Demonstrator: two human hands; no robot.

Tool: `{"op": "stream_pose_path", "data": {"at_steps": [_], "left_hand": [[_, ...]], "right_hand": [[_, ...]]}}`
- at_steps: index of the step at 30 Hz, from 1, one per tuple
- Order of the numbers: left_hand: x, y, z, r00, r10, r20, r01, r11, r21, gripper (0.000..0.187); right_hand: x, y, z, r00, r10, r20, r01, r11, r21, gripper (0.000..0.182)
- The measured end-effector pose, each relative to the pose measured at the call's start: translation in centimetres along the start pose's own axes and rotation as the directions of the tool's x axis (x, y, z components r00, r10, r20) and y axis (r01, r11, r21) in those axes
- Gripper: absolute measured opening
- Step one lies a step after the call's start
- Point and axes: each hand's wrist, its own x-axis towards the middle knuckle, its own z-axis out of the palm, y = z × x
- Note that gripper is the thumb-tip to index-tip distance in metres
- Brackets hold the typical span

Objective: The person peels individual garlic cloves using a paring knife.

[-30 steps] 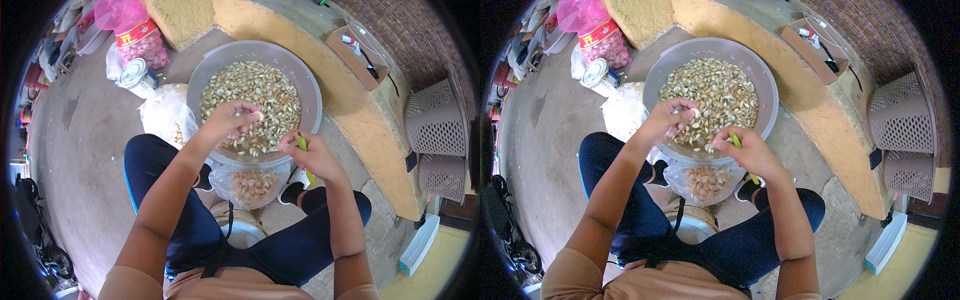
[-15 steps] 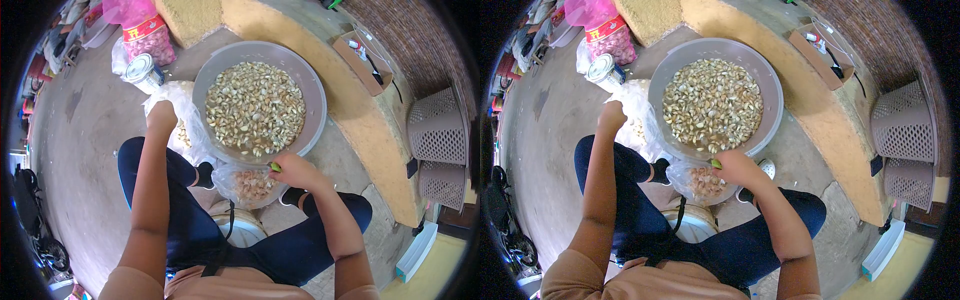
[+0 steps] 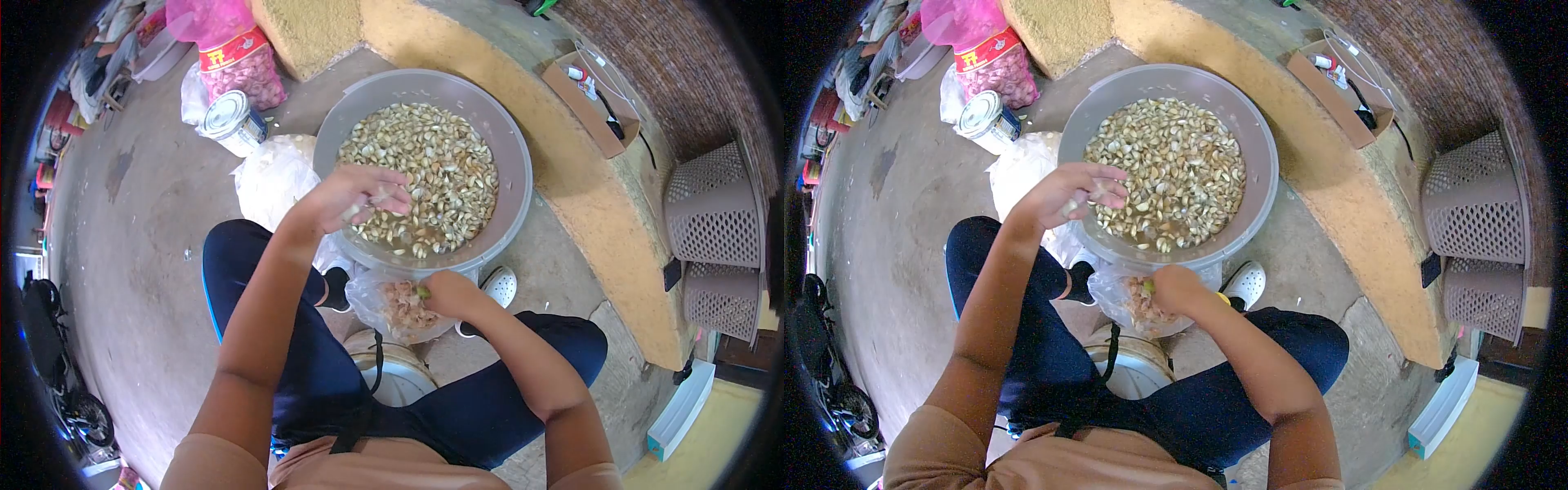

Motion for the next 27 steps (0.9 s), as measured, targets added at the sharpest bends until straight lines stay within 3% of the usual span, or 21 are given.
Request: {"op": "stream_pose_path", "data": {"at_steps": [1, 4, 7, 10, 13, 20, 22, 25, 27], "left_hand": [[0.0, 0.2, 1.0, 1.000, 0.011, 0.012, -0.011, 1.000, -0.020, 0.039], [0.5, -0.1, 2.7, 0.998, 0.064, 0.025, -0.062, 0.996, -0.069, 0.039], [1.3, -1.0, 3.5, 0.994, 0.113, 0.001, -0.113, 0.989, -0.096, 0.041], [2.4, -1.8, 3.9, 0.996, 0.059, 0.067, -0.054, 0.996, -0.074, 0.042], [2.6, -2.1, 4.8, 0.995, 0.017, 0.103, -0.011, 0.998, -0.058, 0.043], [3.2, -3.3, 5.5, 0.991, 0.015, 0.137, -0.006, 0.998, -0.067, 0.037], [3.1, -3.0, 5.5, 0.996, -0.038, 0.079, 0.039, 0.999, -0.010, 0.032], [3.0, -2.4, 5.3, 0.999, -0.045, -0.029, 0.045, 0.999, -0.013, 0.023], [3.0, -2.2, 5.1, 0.995, -0.016, -0.096, 0.011, 0.999, -0.044, 0.018]], "right_hand": [[-0.2, -0.1, -0.8, 0.996, 0.005, -0.090, -0.001, 0.999, 0.041, 0.022], [-0.2, 0.1, -4.2, 0.915, 0.217, -0.341, -0.043, 0.891, 0.452, 0.022], [-1.6, -1.5, -7.6, 0.773, 0.490, -0.403, 0.167, 0.456, 0.874, 0.016], [-2.5, -1.9, -9.1, 0.617, 0.192, -0.763, 0.333, 0.815, 0.474, 0.019], [-2.2, -1.5, -8.7, 0.567, 0.016, -0.824, 0.340, 0.906, 0.252, 0.021], [-2.6, -0.9, -8.4, 0.598, 0.055, -0.800, 0.298, 0.911, 0.286, 0.014], [-2.8, -0.8, -8.5, 0.612, 0.077, -0.787, 0.315, 0.889, 0.332, 0.012], [-3.3, -0.4, -8.6, 0.688, 0.135, -0.713, 0.250, 0.879, 0.407, 0.013], [-3.8, -0.6, -8.6, 0.799, 0.085, -0.596, 0.180, 0.911, 0.372, 0.014]]}}
